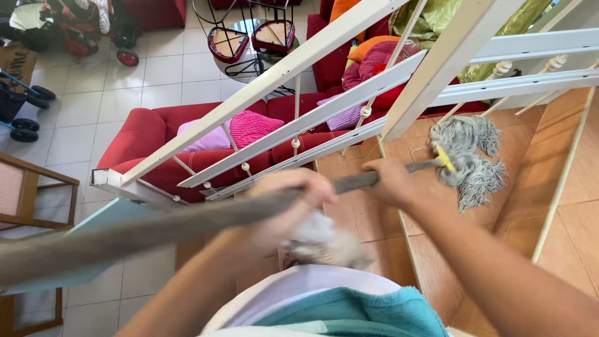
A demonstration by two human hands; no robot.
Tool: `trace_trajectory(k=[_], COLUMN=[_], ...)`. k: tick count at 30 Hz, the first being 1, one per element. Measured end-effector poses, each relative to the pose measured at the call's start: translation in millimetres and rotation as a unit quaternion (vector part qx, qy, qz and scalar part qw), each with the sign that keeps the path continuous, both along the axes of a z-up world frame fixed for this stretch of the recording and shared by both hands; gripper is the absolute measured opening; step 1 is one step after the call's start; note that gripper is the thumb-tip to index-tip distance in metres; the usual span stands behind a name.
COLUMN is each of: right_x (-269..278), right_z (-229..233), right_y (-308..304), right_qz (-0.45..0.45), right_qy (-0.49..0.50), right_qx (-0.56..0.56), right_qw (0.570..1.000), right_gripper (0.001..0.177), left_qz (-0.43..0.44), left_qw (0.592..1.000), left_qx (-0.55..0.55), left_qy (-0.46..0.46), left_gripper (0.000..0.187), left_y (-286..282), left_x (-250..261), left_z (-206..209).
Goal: The person mops the tiled staircase and adjacent floor area using a string mop. They move the mop back and forth across the steps and the landing, then continue mopping the floor near a fan and red seating.
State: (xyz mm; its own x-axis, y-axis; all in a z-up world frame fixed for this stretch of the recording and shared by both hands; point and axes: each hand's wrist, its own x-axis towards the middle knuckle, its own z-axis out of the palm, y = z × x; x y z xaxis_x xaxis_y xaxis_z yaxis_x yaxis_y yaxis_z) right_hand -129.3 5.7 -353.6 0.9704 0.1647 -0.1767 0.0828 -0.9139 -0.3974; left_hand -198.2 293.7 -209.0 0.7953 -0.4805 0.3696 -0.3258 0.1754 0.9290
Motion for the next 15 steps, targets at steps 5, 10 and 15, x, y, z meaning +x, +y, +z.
trace_trajectory(k=[5, 10, 15], right_x=[-30, -54, -68], right_z=[107, 153, 137], right_y=[105, 115, 97], right_qz=[-0.074, -0.055, -0.081], right_qy=[0.089, 0.122, 0.17], right_qx=[0.037, 0.101, 0.167], right_qw=[0.993, 0.986, 0.968], right_gripper=[0.032, 0.027, 0.035], left_qz=[0.127, 0.198, 0.134], left_qw=[0.988, 0.962, 0.971], left_qx=[-0.04, -0.073, -0.065], left_qy=[0.083, 0.172, 0.189], left_gripper=[0.019, 0.033, 0.03], left_y=[59, 50, 29], left_x=[12, 39, 73], left_z=[68, 128, 116])
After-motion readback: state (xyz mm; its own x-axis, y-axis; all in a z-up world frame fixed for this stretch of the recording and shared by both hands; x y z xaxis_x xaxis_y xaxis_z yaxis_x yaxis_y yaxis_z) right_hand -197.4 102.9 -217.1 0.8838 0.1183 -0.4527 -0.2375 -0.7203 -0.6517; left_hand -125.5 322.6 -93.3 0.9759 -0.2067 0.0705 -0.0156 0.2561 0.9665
